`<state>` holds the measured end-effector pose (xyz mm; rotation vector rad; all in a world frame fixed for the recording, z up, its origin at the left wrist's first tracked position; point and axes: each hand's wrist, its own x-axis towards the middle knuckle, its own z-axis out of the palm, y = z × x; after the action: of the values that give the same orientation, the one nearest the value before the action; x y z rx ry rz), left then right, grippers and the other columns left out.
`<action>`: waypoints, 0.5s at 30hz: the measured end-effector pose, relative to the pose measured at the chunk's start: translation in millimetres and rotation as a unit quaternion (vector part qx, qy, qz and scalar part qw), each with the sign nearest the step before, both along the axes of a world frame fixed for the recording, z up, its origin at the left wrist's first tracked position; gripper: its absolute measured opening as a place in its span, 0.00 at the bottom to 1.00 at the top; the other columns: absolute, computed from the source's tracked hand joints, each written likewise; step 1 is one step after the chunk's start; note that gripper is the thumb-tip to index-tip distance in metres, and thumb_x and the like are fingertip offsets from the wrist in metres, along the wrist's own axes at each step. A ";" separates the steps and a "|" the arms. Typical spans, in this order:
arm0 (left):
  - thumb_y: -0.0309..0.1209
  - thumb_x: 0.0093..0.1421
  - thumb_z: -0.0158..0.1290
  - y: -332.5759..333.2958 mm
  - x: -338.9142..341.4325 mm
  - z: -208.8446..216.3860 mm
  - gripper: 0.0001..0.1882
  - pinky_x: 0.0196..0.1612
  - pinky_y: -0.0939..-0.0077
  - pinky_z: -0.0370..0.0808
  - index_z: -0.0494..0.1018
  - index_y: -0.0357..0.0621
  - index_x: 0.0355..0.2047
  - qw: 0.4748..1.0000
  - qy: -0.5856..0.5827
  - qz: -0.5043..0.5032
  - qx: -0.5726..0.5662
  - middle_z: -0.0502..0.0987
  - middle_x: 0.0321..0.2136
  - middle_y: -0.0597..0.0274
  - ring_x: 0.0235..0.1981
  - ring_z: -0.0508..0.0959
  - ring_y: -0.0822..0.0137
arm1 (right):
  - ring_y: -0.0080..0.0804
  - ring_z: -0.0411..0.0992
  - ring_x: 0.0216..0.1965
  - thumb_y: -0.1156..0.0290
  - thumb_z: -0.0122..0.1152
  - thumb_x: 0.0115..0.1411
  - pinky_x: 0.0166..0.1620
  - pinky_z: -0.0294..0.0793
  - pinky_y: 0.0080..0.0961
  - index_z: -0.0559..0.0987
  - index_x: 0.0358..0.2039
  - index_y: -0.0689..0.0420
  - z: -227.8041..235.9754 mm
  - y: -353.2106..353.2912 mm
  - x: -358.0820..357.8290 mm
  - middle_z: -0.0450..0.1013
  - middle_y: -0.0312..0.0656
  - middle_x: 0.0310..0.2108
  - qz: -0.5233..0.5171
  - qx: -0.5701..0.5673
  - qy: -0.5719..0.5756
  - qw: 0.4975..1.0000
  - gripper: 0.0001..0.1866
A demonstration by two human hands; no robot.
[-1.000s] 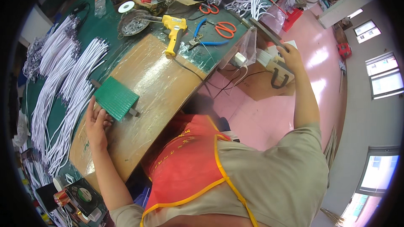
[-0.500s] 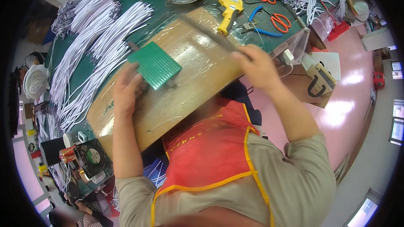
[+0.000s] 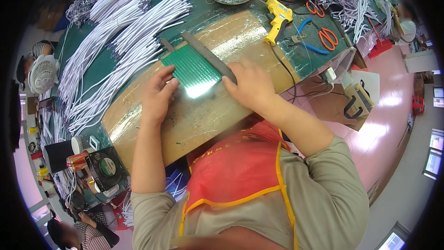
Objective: The person solders bundles of white wires onto a green circuit board using a soldering iron and solder from a spool.
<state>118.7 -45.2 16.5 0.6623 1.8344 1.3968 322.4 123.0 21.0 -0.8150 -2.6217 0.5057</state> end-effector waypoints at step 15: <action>0.30 0.60 0.58 0.1 3.6 8.2 0.25 0.34 0.82 0.70 0.70 0.43 0.59 0.998 -0.052 0.020 -0.006 0.76 0.48 0.59 0.38 0.75 0.75 | 0.49 0.74 0.30 0.59 0.65 0.57 0.34 0.74 0.40 0.80 0.42 0.57 -3.9 20.0 -32.4 0.72 0.46 0.31 0.075 -0.054 0.047 0.995 0.17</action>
<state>122.3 -45.1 24.7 0.5390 1.7807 1.4188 290.0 143.1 17.1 -0.6121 -2.5992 0.7136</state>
